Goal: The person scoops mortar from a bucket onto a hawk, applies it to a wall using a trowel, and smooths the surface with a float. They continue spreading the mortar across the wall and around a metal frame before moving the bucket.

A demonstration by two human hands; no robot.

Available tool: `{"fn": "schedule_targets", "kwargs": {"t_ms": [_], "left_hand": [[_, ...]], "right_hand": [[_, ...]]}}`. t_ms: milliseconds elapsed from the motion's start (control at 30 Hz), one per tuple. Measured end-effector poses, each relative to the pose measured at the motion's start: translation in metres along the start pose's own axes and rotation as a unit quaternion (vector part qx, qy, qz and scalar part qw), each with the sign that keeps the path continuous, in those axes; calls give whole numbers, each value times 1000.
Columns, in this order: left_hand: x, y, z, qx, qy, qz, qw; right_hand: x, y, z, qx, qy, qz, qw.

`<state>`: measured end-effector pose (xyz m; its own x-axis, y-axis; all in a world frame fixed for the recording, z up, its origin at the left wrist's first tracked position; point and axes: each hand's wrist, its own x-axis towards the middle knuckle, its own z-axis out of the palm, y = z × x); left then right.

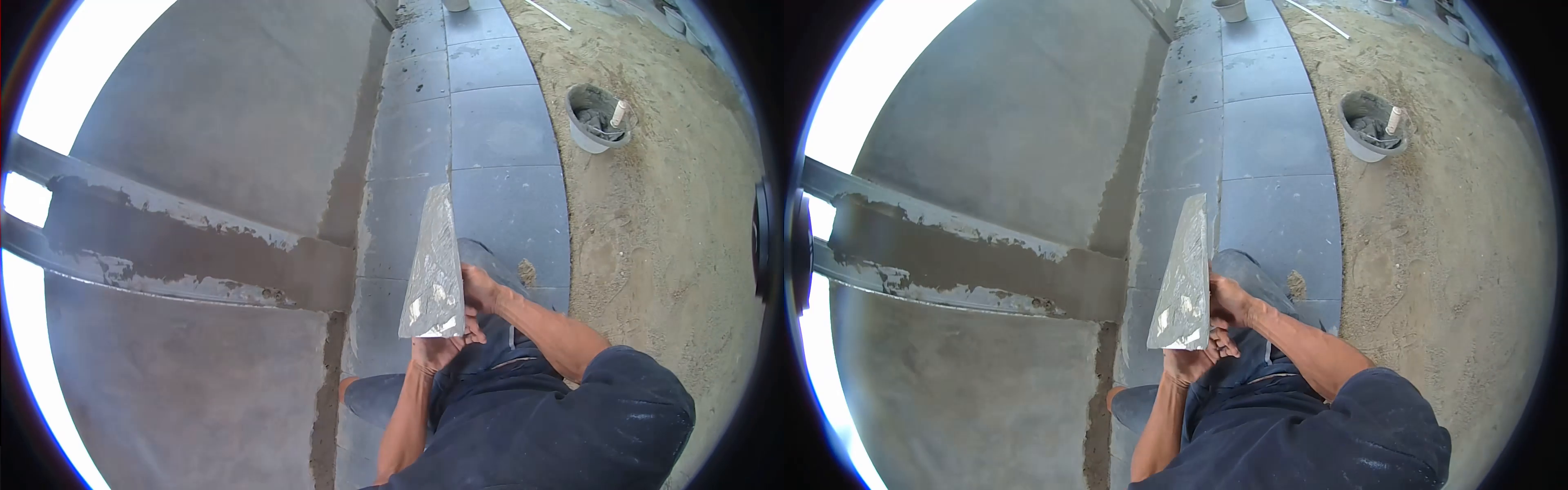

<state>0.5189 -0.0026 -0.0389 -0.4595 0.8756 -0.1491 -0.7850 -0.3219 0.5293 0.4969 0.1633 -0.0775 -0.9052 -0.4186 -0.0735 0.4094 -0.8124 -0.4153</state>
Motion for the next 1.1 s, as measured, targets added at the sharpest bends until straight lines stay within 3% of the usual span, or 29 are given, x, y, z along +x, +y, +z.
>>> {"fn": "schedule_targets", "kwargs": {"t_ms": [33,100,200,267,300,400,500,567,733,800,1000,1100], "left_hand": [[4,0,4,4,-5,-8,1000],[10,-2,9,7,104,24,994],[25,-2,11,-32,110,4,993],[34,-2,12,-56,105,11,993],[33,-1,10,-66,95,11,993],[28,3,7,-28,102,18,994],[16,6,0,-27,113,41,992],[12,8,-1,-16,129,52,990],[-1,13,-20,-37,147,61,987],[-3,15,-22,-32,161,82,983],[-15,16,-37,-27,195,126,972],[-23,12,-50,-48,206,105,972]], "right_hand": [[-9,-6,23,-68,92,1,993],[-10,0,15,-78,105,8,991],[-17,-17,5,-93,131,10,987],[-17,-34,-17,-263,154,-86,949],[-17,-45,-53,-265,185,-125,938],[-42,-107,-125,-84,411,-261,869],[-69,-172,-223,11,516,-389,763],[-87,-212,-256,74,511,-460,722],[-117,-280,-283,221,510,-530,641],[-127,-289,-287,241,510,-527,635],[-138,-311,-310,245,455,-491,702],[-139,-321,-317,231,468,-474,709]]}}
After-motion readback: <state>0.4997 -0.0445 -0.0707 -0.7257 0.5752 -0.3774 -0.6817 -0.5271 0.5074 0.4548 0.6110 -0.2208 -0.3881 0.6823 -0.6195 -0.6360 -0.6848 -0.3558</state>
